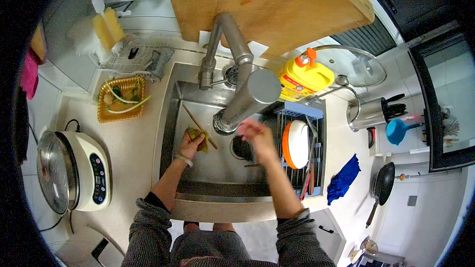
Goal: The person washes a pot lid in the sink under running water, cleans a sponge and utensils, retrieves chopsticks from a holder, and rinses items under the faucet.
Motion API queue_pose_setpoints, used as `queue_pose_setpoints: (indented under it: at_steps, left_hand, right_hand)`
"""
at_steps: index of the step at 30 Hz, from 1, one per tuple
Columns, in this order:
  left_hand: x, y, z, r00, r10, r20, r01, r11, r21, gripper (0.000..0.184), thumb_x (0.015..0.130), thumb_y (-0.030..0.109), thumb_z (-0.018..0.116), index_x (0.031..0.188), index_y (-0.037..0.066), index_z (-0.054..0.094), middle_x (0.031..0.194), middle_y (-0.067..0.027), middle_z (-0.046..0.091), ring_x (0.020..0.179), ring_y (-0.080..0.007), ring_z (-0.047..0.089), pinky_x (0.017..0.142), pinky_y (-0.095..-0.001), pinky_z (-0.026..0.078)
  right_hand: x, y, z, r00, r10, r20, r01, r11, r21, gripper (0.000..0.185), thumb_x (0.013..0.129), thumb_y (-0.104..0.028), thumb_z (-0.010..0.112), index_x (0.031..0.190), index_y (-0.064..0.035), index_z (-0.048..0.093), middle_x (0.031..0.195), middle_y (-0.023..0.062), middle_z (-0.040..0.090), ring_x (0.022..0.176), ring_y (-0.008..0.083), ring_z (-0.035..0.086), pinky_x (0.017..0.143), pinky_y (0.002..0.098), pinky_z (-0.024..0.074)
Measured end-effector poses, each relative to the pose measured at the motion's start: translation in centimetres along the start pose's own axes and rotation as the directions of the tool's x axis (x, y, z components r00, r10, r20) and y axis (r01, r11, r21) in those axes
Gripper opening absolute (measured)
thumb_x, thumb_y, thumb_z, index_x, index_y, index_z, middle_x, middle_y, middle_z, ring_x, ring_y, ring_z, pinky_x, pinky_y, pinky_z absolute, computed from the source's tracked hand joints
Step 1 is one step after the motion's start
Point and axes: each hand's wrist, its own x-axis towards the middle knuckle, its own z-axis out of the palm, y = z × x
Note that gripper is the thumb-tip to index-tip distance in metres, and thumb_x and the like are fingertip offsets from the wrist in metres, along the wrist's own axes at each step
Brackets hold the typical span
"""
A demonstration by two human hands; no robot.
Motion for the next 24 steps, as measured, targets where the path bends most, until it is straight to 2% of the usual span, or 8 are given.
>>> queue_pose_setpoints:
  at_steps: [3,6,11,14,16,17,22,24]
  left_hand:
    - [0.2,-1.0,-0.1,0.992,0.127,-0.002,-0.123,0.969,0.214,0.032,0.085,0.031,0.059,0.098,0.002,0.053,0.084,-0.0031,0.057,0.078,-0.0154,0.054,0.073,-0.0299,0.045]
    - [0.4,-1.0,-0.2,0.985,0.168,0.025,-0.166,0.92,0.354,0.033,0.088,0.033,0.055,0.096,0.001,0.052,0.081,-0.0031,0.056,0.076,-0.0162,0.053,0.071,-0.0304,0.043]
    - [1.3,-2.6,-1.0,0.983,0.165,-0.083,-0.107,0.875,0.473,0.033,0.087,0.033,0.055,0.09,0.001,0.055,0.076,-0.0018,0.055,0.07,-0.0193,0.052,0.071,-0.0309,0.045]
    - [3.3,-5.8,-1.6,0.963,0.266,-0.046,-0.267,0.964,-0.016,0.035,0.084,0.035,0.06,0.086,0.0,0.06,0.074,-0.0028,0.058,0.068,-0.0199,0.055,0.071,-0.0318,0.047]
    - [0.4,-0.5,-0.1,0.999,-0.041,0.014,0.034,0.948,0.317,0.034,0.08,0.032,0.065,0.092,0.0,0.061,0.082,-0.0062,0.062,0.073,-0.0191,0.06,0.075,-0.0341,0.05]
    - [0.6,-0.4,-0.1,0.999,-0.046,0.014,0.039,0.947,0.318,0.034,0.08,0.032,0.065,0.092,0.0,0.061,0.082,-0.0062,0.062,0.073,-0.0191,0.06,0.075,-0.0341,0.05]
    - [0.1,1.4,0.2,0.913,-0.315,0.26,0.375,0.899,-0.228,0.039,0.077,0.024,0.065,0.106,-0.001,0.056,0.099,-0.0121,0.061,0.088,-0.0221,0.061,0.078,-0.0366,0.051]
    - [-0.6,3.1,0.5,0.891,-0.333,0.309,0.423,0.857,-0.294,0.037,0.078,0.024,0.063,0.105,-0.001,0.056,0.099,-0.012,0.062,0.09,-0.0229,0.061,0.079,-0.0363,0.05]
  right_hand:
    - [-0.5,-9.1,-2.0,0.979,-0.186,-0.087,0.205,0.907,0.368,0.024,0.085,-0.015,0.046,0.103,-0.0003,0.054,0.087,0.0063,0.06,0.077,0.0144,0.056,0.07,0.0262,0.0464]
    - [1.0,-14.6,-4.9,0.964,-0.227,-0.139,0.265,0.872,0.413,0.04,0.087,-0.024,0.042,0.115,0.0057,0.044,0.1,0.0143,0.057,0.088,0.02,0.057,0.08,0.0309,0.0474]
    - [5.2,-19.1,-7.8,0.992,-0.061,-0.108,0.092,0.947,0.307,0.042,0.087,-0.039,0.048,0.097,0.001,0.056,0.084,0.011,0.061,0.074,0.0173,0.059,0.065,0.0266,0.049]
    - [7.2,-19.2,-9.3,0.993,-0.033,-0.116,0.05,0.987,0.152,0.04,0.086,-0.044,0.05,0.086,-0.0049,0.06,0.073,0.0048,0.061,0.064,0.0132,0.058,0.055,0.0222,0.046]
    - [7.5,-19.3,-9.4,0.994,-0.035,-0.108,0.041,0.997,0.058,0.037,0.086,-0.046,0.051,0.08,-0.0105,0.061,0.067,0.0002,0.06,0.059,0.0101,0.056,0.048,0.02,0.0415]
    - [7.3,-19.4,-9.2,0.994,-0.029,-0.11,0.036,0.998,0.059,0.037,0.086,-0.046,0.051,0.08,-0.0105,0.061,0.067,0.0002,0.06,0.059,0.0101,0.056,0.048,0.02,0.0415]
    - [7.0,-18.8,-9.1,0.998,-0.018,-0.057,0.019,1.0,0.021,0.038,0.085,-0.049,0.051,0.081,-0.0115,0.06,0.067,0.0017,0.061,0.058,0.0107,0.056,0.05,0.0212,0.0415]
    - [7.2,-18.7,-8.8,0.993,0.004,-0.121,-0.002,1.0,0.019,0.039,0.085,-0.05,0.051,0.08,-0.0117,0.059,0.066,0.0018,0.06,0.056,0.0111,0.055,0.049,0.0216,0.0411]
